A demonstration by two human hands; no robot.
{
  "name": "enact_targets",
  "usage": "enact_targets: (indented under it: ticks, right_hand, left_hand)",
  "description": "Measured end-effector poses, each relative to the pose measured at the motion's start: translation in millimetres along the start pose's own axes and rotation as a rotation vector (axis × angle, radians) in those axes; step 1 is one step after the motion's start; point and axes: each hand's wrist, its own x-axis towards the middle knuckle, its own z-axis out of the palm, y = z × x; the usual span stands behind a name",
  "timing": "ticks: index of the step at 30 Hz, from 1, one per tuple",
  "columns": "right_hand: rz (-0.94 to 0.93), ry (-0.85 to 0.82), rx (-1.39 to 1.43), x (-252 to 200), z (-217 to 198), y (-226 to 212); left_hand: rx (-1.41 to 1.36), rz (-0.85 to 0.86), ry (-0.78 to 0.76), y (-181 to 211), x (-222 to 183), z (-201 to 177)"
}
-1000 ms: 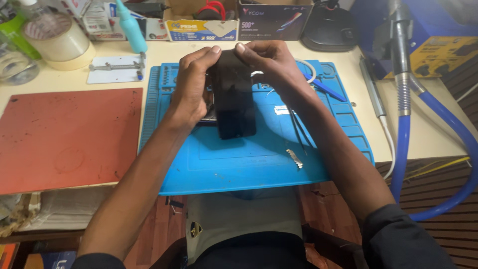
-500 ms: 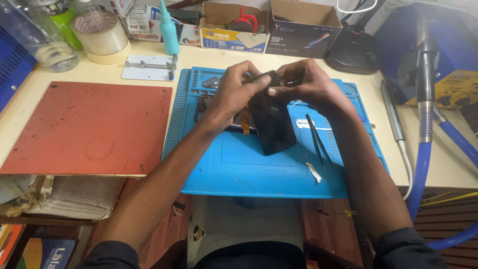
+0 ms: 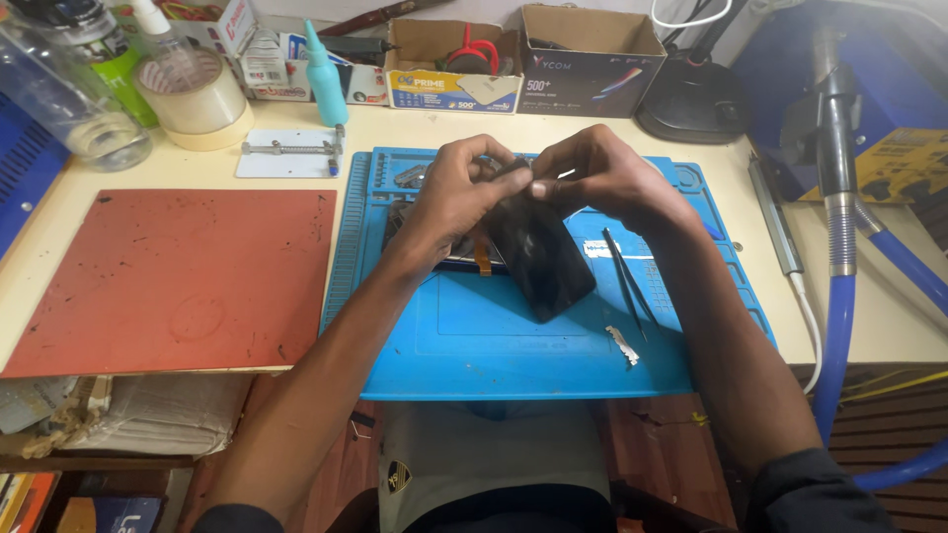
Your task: The person disassembles a mobile phone by removing the back panel and then taking out internal components including a battery and several circuit boards by hand.
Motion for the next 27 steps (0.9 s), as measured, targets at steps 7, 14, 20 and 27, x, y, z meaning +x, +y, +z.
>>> enact_targets:
  ticks: [7,14,20,27]
  right_hand:
    - [0.03,-0.007,-0.119,-7.4,6.3,-17.3]
    - [0.05,-0.1,-0.576,-9.0,-13.3,-10.7]
    - [0.055,-0.132,-0.343,-5.7,-25.9,9.5]
    - [0.06,-0.217,-0.403,-8.2,-24.4,3.5]
  left_hand:
    - [0.062,0.047,0.056,-15.7,5.2,3.6]
    - [0.077,0.072,0.176,-9.9,5.8,-4.0]
    - [-0.003,-0.07,-0.008,0.1,1.7,-9.3]
    - [0.364,0.344,-0.181,-16.7,4.8,-6.4]
